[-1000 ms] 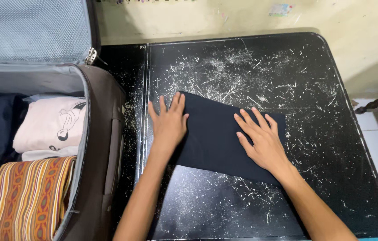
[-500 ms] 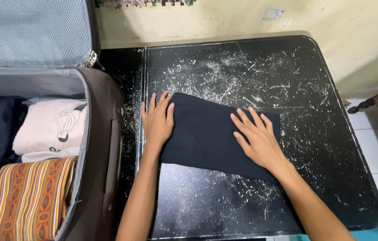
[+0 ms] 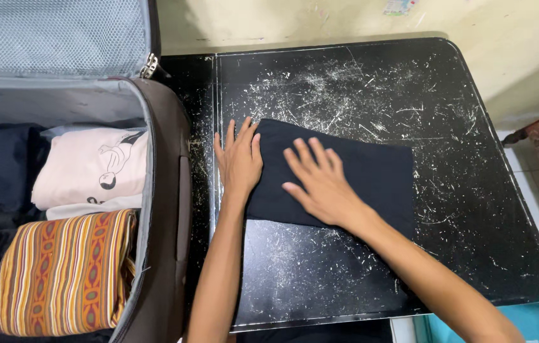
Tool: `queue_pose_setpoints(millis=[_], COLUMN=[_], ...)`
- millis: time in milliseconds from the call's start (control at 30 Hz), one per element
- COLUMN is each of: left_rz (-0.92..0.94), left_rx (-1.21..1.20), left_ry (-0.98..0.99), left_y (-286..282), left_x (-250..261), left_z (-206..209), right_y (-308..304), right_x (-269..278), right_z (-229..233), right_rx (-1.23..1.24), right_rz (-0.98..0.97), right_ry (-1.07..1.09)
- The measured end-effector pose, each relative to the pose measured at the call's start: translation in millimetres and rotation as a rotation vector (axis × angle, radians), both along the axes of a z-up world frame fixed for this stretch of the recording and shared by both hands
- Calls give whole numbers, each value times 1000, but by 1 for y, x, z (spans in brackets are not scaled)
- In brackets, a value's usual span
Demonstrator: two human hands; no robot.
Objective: The person folds a black t-shirt on a black table and places it into an open suitcase. Then the person retrieves a black polo shirt from a blue shelf, folds it on the table, and places it into the suitcase.
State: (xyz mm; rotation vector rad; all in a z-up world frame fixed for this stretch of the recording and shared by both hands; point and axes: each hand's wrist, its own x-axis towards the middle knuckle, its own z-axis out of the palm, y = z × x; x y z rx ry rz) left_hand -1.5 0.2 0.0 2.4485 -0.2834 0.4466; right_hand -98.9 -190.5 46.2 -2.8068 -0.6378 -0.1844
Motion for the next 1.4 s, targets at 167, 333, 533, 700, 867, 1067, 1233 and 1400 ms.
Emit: queue_pose_setpoints(millis=[167,333,533,700,867,1067,1233,1400], left_rz=[-14,-5,0,-22,-56,100,428,247], left_rx=[-7,-5,23,1,-56,-72,-602,-1599], left_ry=[21,47,55,29,47,14,117,796], left_y=[0,-1,-1,3,14,18,-28,-90], left_x=[0,-1,2,3,-11,-71,-202,-247], left_z=[6,8,1,-2,12,45,37,20], right_y=[2,-60,-114,-119,-125,-122,-104,-76], right_x=[-5,-32,-43,-41,-44,-46,-32,29], right_z=[0,3,-2,-12,-17,-12,8,14], right_rx=[-68,-128,-182,-89,20,33,120,317], right_rz=[-6,-143,-353,-417,-404,-450,-434,-230], right_ry=[-59,-112,-96,-58,-41,-37,-143,-152])
